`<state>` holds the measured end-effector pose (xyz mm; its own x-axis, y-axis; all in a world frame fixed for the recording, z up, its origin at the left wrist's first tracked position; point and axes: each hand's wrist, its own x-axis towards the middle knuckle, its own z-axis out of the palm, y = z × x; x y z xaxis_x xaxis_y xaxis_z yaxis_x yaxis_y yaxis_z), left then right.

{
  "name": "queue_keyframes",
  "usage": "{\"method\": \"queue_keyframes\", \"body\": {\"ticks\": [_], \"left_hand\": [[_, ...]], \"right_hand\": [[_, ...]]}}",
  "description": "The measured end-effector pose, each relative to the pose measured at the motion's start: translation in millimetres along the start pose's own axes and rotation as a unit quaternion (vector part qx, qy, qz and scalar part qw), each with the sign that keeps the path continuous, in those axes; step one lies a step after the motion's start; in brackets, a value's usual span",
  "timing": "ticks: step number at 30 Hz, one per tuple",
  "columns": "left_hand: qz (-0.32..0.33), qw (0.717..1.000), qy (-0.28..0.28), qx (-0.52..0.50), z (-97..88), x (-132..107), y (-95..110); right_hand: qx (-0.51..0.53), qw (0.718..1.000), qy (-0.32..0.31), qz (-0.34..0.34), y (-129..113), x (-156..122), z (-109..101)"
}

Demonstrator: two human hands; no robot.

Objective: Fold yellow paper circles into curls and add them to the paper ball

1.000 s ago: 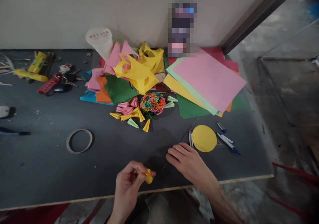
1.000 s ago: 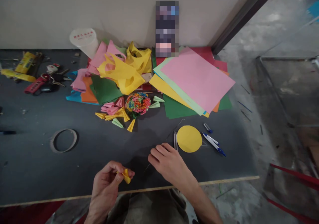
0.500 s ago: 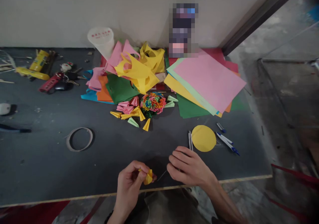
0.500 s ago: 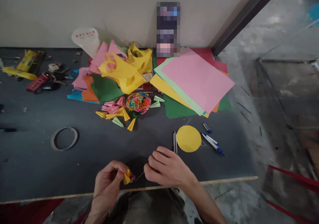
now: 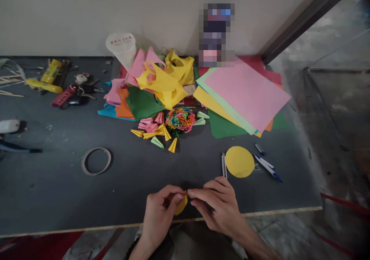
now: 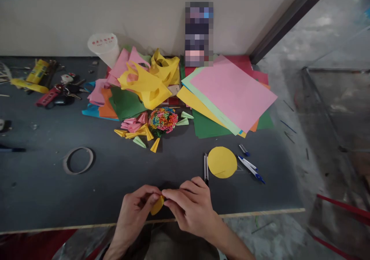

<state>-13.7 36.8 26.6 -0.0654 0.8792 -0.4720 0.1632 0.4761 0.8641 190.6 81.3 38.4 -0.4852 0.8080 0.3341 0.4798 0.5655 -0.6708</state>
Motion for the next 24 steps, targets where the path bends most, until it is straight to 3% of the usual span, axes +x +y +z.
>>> {"method": "queue_keyframes", "body": {"ticks": [11, 17, 24], "left_hand": [[-0.006, 0.995, -0.06, -0.076, -4.2, -3, -10], [0.03, 0.999, 0.018, 0.029, 5.7, -9, -6], [0.042, 0.997, 0.049, 0.034, 6.8, -13, -7]], "right_hand": [[-0.062, 0.998, 0.01, 0.004, 0, -3, 8], [-0.07, 0.997, 0.018, -0.009, -1, -6, 14], [-0.116, 0.991, 0.049, -0.043, -9, -5, 11]]}}
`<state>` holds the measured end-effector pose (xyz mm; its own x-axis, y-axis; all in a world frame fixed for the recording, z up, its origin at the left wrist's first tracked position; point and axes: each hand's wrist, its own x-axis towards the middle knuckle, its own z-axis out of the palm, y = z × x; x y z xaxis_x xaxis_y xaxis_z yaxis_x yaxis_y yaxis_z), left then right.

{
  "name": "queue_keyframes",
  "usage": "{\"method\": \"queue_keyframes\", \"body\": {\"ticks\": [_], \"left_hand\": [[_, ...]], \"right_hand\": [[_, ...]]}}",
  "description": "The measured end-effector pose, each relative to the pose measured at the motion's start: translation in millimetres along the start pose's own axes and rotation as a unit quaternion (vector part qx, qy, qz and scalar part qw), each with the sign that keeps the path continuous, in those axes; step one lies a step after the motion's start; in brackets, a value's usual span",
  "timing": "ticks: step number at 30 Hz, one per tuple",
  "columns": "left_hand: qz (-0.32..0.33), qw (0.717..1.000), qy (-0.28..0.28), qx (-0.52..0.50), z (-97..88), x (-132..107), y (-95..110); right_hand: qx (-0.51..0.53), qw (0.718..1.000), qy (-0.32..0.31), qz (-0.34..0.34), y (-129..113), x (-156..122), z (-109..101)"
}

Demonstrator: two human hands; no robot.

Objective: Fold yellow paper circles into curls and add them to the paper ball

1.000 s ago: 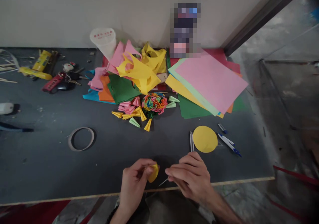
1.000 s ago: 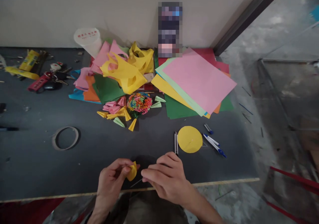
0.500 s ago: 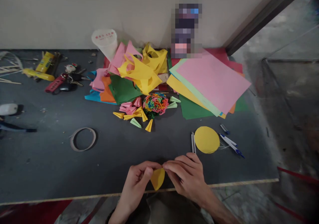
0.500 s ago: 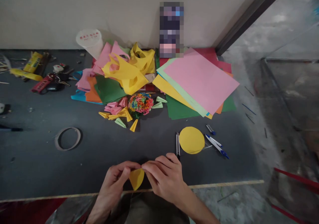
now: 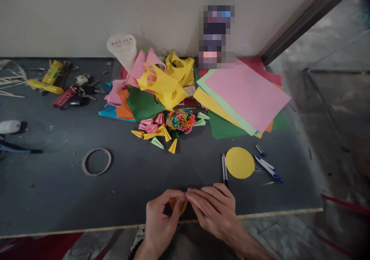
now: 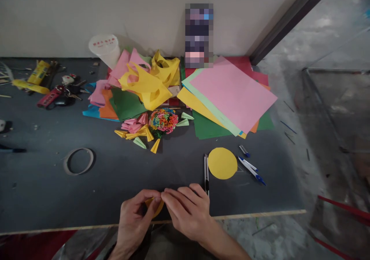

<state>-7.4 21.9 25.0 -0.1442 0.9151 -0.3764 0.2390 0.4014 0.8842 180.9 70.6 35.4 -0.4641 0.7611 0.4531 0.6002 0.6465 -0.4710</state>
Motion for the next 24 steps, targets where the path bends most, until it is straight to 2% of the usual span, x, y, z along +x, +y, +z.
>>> {"method": "queue_keyframes", "body": {"ticks": [3, 7, 12, 16, 20, 24], "left_hand": [[-0.007, 0.999, -0.024, -0.03, -4.7, 3.2, 2.2], [-0.012, 0.996, -0.047, -0.07, -7.1, 3.5, 2.8], [0.024, 0.999, -0.025, 0.008, -6.1, 0.2, 5.4], [0.02, 0.999, -0.027, 0.015, -7.7, 0.7, 5.0], [0.006, 1.0, -0.026, 0.003, -9.1, -0.1, 3.1], [-0.02, 0.999, -0.028, -0.033, -8.2, -0.6, 3.7]], "right_hand": [[-0.03, 0.999, 0.007, -0.021, -2.8, -1.6, -1.1], [0.004, 1.0, -0.016, 0.005, -3.7, -1.9, 0.1], [0.039, 0.999, -0.025, 0.029, -2.3, -0.3, 2.3], [0.04, 0.998, -0.026, 0.03, -1.1, -0.1, 3.4], [0.033, 0.999, -0.025, 0.003, 1.3, -0.6, 2.3], [-0.021, 0.997, -0.02, -0.067, 2.8, -3.1, -3.4]]}}
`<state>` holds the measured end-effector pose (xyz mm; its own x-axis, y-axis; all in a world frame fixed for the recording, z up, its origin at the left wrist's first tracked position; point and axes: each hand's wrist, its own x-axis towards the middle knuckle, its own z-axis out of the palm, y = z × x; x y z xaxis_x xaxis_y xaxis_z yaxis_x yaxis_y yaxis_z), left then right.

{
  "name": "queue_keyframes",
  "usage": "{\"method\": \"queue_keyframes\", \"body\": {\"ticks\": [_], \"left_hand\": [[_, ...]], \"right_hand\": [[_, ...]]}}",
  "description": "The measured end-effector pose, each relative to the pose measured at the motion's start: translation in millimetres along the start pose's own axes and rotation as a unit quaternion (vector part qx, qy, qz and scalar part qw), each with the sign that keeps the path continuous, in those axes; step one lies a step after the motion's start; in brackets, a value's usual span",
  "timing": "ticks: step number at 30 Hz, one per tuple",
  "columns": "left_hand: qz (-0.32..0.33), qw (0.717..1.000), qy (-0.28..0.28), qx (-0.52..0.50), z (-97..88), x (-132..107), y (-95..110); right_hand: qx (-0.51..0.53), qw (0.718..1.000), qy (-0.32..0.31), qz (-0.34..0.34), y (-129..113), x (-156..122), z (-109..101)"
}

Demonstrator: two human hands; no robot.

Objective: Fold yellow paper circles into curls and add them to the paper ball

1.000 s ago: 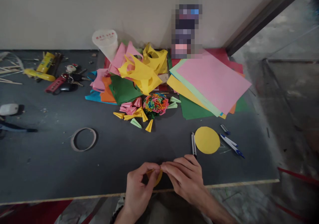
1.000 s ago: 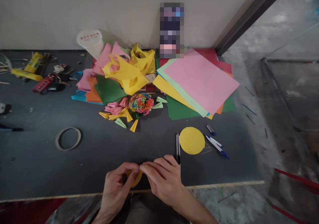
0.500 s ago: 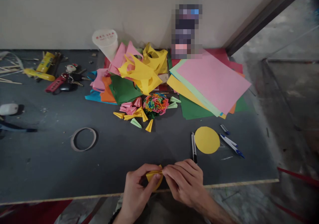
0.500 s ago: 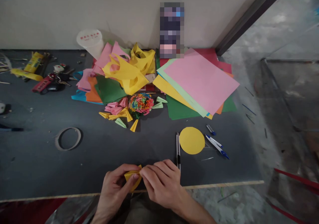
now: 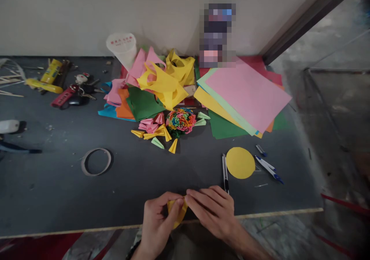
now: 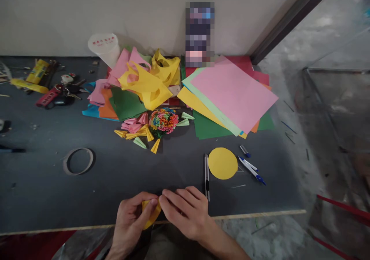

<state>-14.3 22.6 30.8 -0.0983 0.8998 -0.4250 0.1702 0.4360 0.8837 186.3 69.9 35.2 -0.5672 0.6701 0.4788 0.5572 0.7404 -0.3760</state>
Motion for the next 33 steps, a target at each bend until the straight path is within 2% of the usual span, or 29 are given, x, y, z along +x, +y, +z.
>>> {"method": "queue_keyframes", "body": {"ticks": [3, 6, 10, 13, 16, 19, 22, 26, 29, 33], "left_hand": [[-0.044, 0.997, -0.016, -0.055, 1.3, 1, 1], [-0.094, 0.989, -0.04, -0.105, 1.8, 1, -2], [-0.094, 0.989, -0.058, -0.099, -0.2, 2, -5], [-0.054, 0.996, -0.056, -0.05, -2.3, 2, -3], [0.023, 0.999, -0.015, 0.039, -3.6, 3, 1], [0.114, 0.985, 0.026, 0.13, -3.9, 1, 1], [0.193, 0.965, 0.046, 0.174, -3.3, -1, -3], [0.231, 0.951, 0.051, 0.2, -2.3, 0, -7], [0.231, 0.954, 0.054, 0.184, -0.6, 1, -5], [0.157, 0.979, 0.041, 0.126, 3.2, 2, -1]], "right_hand": [[-0.094, 0.993, -0.013, -0.069, 1, -3, -6], [-0.18, 0.971, -0.023, -0.154, 5, -4, -11], [-0.199, 0.953, -0.027, -0.226, 13, -6, -13], [-0.136, 0.973, -0.034, -0.184, 12, -8, -11], [-0.032, 0.997, -0.019, -0.061, 6, -8, -4], [0.039, 0.998, -0.004, 0.051, -1, -4, 4], [0.039, 0.998, -0.003, 0.053, -4, 3, 6], [0.055, 0.996, -0.018, 0.067, -3, 8, 0], [0.038, 0.997, -0.028, 0.059, -3, 5, -2], [0.01, 0.999, -0.011, 0.033, -4, 3, 0]]}}
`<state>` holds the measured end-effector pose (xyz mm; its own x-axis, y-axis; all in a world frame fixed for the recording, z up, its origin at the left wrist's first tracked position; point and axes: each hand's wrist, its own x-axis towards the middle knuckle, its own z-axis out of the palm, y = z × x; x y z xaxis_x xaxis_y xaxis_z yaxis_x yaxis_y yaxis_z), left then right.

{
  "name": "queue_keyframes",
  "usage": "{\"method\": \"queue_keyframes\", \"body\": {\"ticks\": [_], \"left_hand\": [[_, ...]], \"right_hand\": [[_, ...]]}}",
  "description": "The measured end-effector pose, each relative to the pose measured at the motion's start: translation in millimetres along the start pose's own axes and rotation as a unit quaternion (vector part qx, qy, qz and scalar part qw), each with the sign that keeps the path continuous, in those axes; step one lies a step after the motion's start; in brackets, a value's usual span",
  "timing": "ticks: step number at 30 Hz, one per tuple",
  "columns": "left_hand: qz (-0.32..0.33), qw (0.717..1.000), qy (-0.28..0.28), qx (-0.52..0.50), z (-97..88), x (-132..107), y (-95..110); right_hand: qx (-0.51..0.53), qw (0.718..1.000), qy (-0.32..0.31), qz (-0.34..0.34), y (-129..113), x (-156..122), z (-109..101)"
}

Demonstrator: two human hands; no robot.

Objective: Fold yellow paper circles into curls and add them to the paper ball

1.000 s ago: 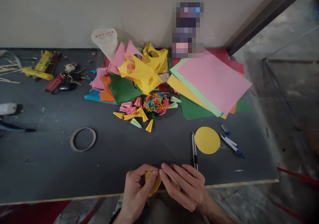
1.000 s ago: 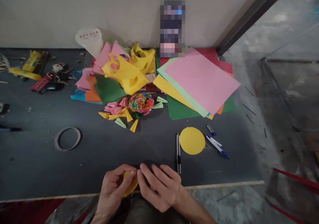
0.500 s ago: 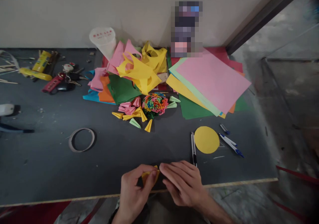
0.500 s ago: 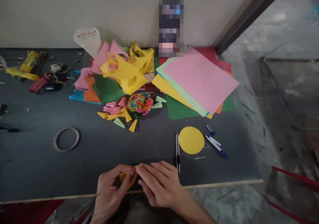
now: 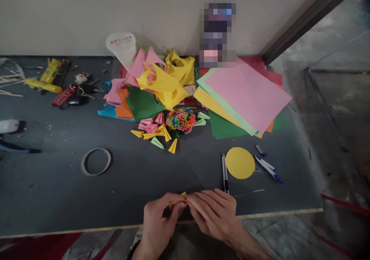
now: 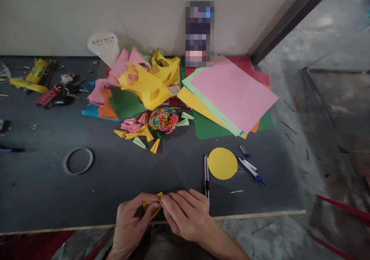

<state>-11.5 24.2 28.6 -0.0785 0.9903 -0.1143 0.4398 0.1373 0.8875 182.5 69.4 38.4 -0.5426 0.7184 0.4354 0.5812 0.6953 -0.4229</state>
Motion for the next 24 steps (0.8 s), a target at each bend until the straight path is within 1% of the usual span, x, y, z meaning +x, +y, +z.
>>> {"method": "queue_keyframes", "body": {"ticks": [3, 7, 12, 15, 21, 24], "left_hand": [[-0.053, 0.998, 0.002, -0.032, 2.4, -1, 1], [-0.075, 0.995, 0.02, -0.067, 3.3, 0, -1], [-0.052, 0.996, 0.004, -0.078, 2.6, 5, -1], [-0.06, 0.995, -0.003, -0.085, 3.5, 7, -2], [-0.054, 0.996, 0.019, -0.068, 4.0, 7, 0], [-0.045, 0.998, 0.026, -0.044, 4.2, 5, 0]], "right_hand": [[0.007, 1.0, -0.01, 0.008, 0, 4, 0], [0.044, 0.998, -0.016, 0.041, 0, 9, -2], [0.073, 0.995, -0.028, 0.054, 4, 9, 1], [0.088, 0.993, -0.023, 0.07, 4, 11, 4], [0.119, 0.989, -0.016, 0.088, 4, 15, 6], [0.138, 0.985, -0.024, 0.104, 5, 14, 7]]}}
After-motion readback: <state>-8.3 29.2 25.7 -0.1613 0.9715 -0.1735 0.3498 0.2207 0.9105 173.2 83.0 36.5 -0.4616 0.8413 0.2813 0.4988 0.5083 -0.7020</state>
